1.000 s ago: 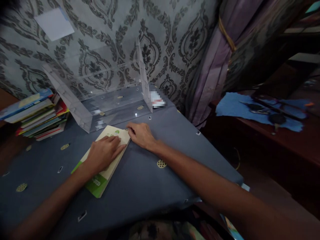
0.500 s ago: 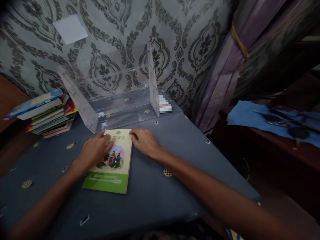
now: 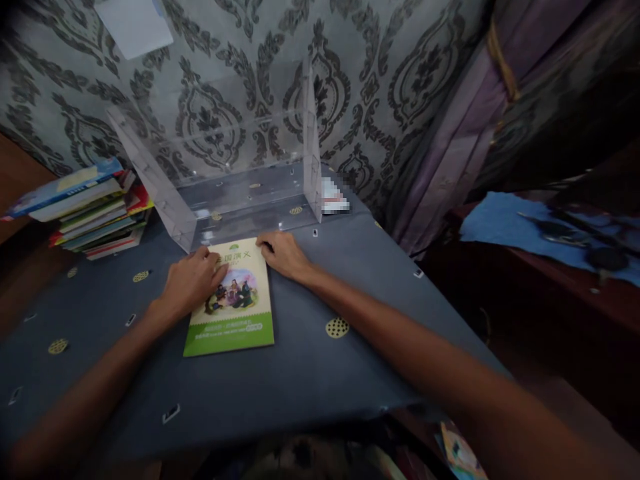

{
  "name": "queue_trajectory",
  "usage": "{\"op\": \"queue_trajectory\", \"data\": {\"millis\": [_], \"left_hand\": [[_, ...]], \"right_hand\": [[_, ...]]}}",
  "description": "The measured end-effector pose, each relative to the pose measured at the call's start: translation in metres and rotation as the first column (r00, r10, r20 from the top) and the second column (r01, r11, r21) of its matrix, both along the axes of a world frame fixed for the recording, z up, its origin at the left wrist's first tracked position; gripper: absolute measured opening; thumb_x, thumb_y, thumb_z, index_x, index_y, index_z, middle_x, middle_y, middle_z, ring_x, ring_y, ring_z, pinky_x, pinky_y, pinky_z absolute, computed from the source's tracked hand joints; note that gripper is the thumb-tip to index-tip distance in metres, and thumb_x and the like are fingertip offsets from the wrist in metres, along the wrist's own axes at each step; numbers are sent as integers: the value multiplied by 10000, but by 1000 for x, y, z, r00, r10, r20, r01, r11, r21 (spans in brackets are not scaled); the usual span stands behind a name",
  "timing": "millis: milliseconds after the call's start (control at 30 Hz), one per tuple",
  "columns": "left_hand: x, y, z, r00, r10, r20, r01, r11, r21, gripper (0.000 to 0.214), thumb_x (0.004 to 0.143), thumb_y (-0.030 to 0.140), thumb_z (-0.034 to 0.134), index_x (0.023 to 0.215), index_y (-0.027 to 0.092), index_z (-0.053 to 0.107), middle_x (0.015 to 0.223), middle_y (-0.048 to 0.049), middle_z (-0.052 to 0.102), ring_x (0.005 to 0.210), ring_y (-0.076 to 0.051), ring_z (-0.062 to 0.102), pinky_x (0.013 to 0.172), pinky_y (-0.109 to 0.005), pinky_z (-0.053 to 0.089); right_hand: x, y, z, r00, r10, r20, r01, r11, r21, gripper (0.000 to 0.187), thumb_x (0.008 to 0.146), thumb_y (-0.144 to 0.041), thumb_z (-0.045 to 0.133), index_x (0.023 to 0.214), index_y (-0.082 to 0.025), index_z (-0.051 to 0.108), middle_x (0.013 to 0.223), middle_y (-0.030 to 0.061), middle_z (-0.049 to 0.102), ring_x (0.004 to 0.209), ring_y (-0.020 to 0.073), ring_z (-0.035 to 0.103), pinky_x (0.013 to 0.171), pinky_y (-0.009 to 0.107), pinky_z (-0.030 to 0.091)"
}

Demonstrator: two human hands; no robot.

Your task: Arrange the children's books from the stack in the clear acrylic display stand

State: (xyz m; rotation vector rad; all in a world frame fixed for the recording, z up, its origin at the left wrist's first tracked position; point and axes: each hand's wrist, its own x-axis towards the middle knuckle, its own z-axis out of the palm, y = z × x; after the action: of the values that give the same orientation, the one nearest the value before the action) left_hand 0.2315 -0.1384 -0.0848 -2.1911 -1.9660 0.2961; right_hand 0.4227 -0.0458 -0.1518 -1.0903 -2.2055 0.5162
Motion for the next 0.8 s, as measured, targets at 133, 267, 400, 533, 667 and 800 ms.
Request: {"op": "queue_trajectory", "data": {"millis": [133, 267, 400, 533, 667, 800], "left_hand": [[11, -9, -1, 995, -62, -84, 64, 997, 31, 413, 1039, 280, 312, 1101, 69, 662, 1093, -214, 666, 1020, -358, 657, 831, -480, 513], [23, -28, 2, 964, -264, -27, 262, 963, -61, 352, 1041, 269, 354, 1166, 107, 640, 1159, -178, 665, 1085, -328, 626, 849, -443, 528], [25, -49, 6, 868, -487, 95, 496, 860, -120, 380, 1017, 415, 481, 1281, 163, 588, 1323, -136, 618, 1210, -308, 568, 927, -426, 533], [24, -64, 3, 814, -570, 112, 581, 801, -144, 508, 961, 511, 562, 1330, 162, 562, 1417, -150, 569, 1303, -333, 516, 1018, -463, 501], [24, -68, -5, 783, -618, 63, 621, 773, -127, 541, 973, 433, 553, 1392, 91, 529, 1419, -198, 572, 1311, -356, 522, 1026, -470, 503], [21, -67, -9, 739, -668, 88, 673, 736, -68, 448, 1007, 376, 480, 1323, 80, 595, 1347, -199, 627, 1277, -338, 562, 1017, -450, 517]], "right_hand": [[1, -3, -7, 998, 55, -3, -55, 998, 24, 309, 874, -67, 522, 1090, -179, 713, 1137, 90, 741, 1086, 250, 668, 989, 400, 503], [8, -17, -10, 995, 103, -17, -101, 993, 61, 306, 902, -103, 512, 1147, -157, 686, 1259, 120, 692, 1192, 257, 609, 1051, 419, 466], [17, -42, -8, 993, 111, 34, -114, 987, 110, 310, 906, -146, 525, 1169, -127, 687, 1292, 132, 675, 1282, 287, 544, 1093, 450, 425], [22, -68, -5, 985, 164, 50, -168, 981, 93, 318, 928, -196, 516, 1189, -163, 694, 1335, 109, 658, 1341, 288, 506, 1124, 481, 393], [23, -82, -3, 977, 212, 29, -214, 973, 90, 300, 933, -226, 521, 1164, -173, 706, 1313, 109, 669, 1354, 285, 504, 1133, 495, 388], [25, -82, -5, 959, 282, -3, -281, 956, 83, 299, 936, -245, 536, 1171, -156, 698, 1331, 141, 650, 1354, 273, 509, 1156, 479, 372]]}}
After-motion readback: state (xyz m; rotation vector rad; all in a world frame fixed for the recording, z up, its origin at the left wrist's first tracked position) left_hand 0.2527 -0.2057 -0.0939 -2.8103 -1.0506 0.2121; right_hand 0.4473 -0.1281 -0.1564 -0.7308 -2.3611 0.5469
